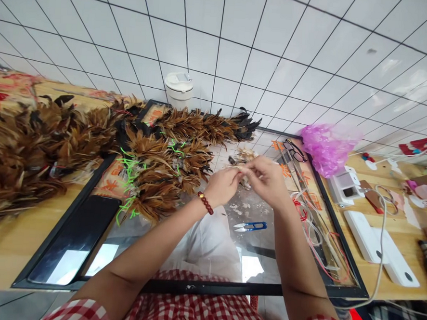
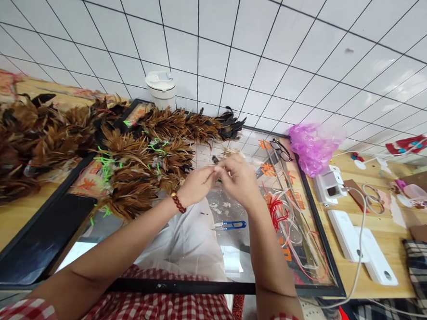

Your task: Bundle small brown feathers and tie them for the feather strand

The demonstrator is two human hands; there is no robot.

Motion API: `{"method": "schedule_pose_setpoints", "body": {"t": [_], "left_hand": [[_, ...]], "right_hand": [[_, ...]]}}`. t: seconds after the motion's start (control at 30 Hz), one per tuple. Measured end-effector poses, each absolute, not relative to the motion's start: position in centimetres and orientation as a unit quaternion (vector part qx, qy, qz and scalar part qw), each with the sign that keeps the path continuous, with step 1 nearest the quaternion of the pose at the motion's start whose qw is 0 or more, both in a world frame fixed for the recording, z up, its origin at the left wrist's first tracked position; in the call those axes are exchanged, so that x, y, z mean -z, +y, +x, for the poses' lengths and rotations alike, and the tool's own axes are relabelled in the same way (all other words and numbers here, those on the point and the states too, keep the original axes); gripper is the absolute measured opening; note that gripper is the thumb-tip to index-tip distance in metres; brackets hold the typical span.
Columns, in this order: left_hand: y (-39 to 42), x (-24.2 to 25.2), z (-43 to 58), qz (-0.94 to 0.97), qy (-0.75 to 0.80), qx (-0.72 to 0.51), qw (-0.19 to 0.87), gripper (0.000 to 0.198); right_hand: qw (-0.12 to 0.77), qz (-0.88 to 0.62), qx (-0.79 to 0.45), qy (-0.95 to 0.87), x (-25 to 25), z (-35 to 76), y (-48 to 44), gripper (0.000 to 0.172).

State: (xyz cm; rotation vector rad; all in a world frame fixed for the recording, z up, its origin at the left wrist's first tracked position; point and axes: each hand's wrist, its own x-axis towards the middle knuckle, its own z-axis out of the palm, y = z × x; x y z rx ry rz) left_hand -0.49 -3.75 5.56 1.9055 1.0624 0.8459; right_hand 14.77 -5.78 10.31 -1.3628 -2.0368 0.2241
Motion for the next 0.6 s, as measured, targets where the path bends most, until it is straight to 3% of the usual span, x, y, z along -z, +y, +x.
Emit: {"method": "schedule_pose_setpoints", "body": {"t": [0.1, 0.2, 0.33, 0.43, 0.6], "left_hand": [[-3.0, -5.7, -0.4, 0.558, 0.377, -0.396, 0.624, 0.035], [-2.7, -6.2, -0.5, 0.407, 0.345, -0.416, 0.736, 0.035], [-2.8, -6.3, -0.4, 0.356, 0.336, -0.453, 0.745, 0.040], [-2.8, -6.2, -0.3, 0.372, 0.351, -0.489, 0.706, 0.041], [-2.4, -6.8, -0.8, 0.347, 0.375, -0.527, 0.680, 0.037]], "right_hand": [[0.461, -0.542, -0.133, -0.690, -10.1, 15.9, -5.3, 0.018], [0.461, -0.531, -0.209, -0.680, -9.3, 16.3, -4.8, 0.021], [0.415, -0.474, -0.388, -0.673, -7.6, 14.9, -4.2, 0.043], [0.433, -0.500, -0.425, -0.618, -6.7, 13.7, -4.0, 0.033], [0.465, -0.558, -0.340, -0.597, -7.0, 13.5, -4.0, 0.021]]}}
